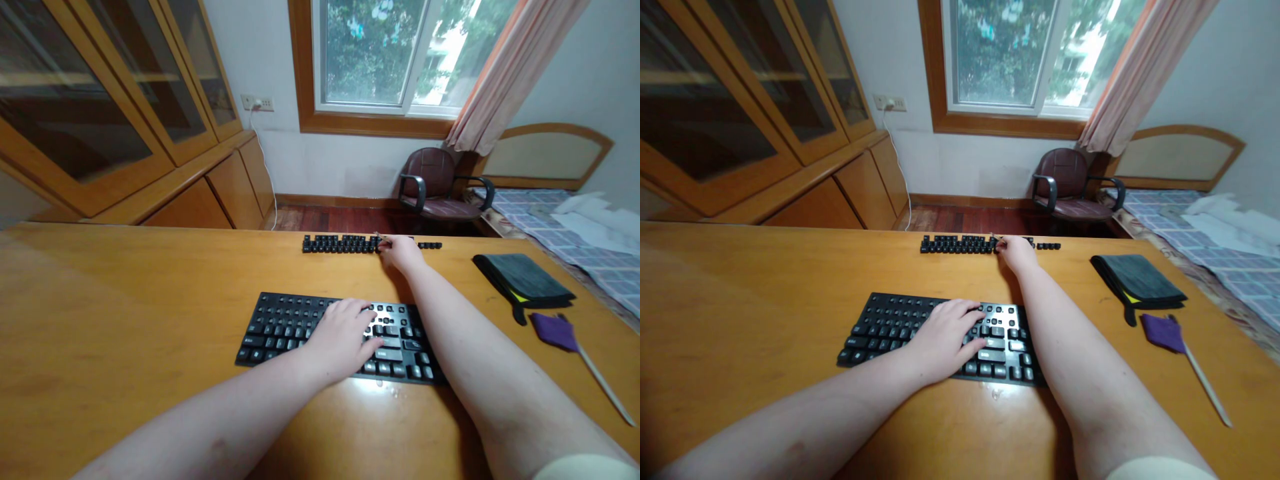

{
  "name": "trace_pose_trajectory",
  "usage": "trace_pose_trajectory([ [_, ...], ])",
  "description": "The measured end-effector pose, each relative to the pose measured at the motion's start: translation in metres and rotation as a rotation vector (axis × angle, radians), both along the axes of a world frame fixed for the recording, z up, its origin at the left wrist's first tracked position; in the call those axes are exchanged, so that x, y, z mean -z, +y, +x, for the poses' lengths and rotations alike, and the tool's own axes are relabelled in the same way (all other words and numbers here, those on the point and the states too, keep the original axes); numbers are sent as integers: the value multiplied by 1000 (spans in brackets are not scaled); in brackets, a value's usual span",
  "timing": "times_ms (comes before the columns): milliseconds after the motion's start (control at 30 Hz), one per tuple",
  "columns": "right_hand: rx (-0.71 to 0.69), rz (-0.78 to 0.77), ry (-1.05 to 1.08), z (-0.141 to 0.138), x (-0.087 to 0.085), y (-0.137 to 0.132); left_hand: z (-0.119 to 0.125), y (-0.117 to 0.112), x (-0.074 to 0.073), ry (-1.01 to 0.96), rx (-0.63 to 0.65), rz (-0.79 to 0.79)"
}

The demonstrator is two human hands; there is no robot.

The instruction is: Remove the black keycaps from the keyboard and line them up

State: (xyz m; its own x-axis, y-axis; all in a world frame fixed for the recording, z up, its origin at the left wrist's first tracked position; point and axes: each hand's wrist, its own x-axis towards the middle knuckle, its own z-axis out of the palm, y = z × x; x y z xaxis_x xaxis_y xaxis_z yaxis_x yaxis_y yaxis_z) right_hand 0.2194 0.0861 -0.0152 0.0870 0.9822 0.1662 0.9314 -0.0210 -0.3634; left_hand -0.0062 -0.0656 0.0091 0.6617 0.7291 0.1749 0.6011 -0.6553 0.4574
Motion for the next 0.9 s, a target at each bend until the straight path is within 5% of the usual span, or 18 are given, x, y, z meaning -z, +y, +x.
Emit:
trace_pose_trajectory([
  [900,-3,10,5,-3,-2,-2,0,0,-1,21,0,11],
])
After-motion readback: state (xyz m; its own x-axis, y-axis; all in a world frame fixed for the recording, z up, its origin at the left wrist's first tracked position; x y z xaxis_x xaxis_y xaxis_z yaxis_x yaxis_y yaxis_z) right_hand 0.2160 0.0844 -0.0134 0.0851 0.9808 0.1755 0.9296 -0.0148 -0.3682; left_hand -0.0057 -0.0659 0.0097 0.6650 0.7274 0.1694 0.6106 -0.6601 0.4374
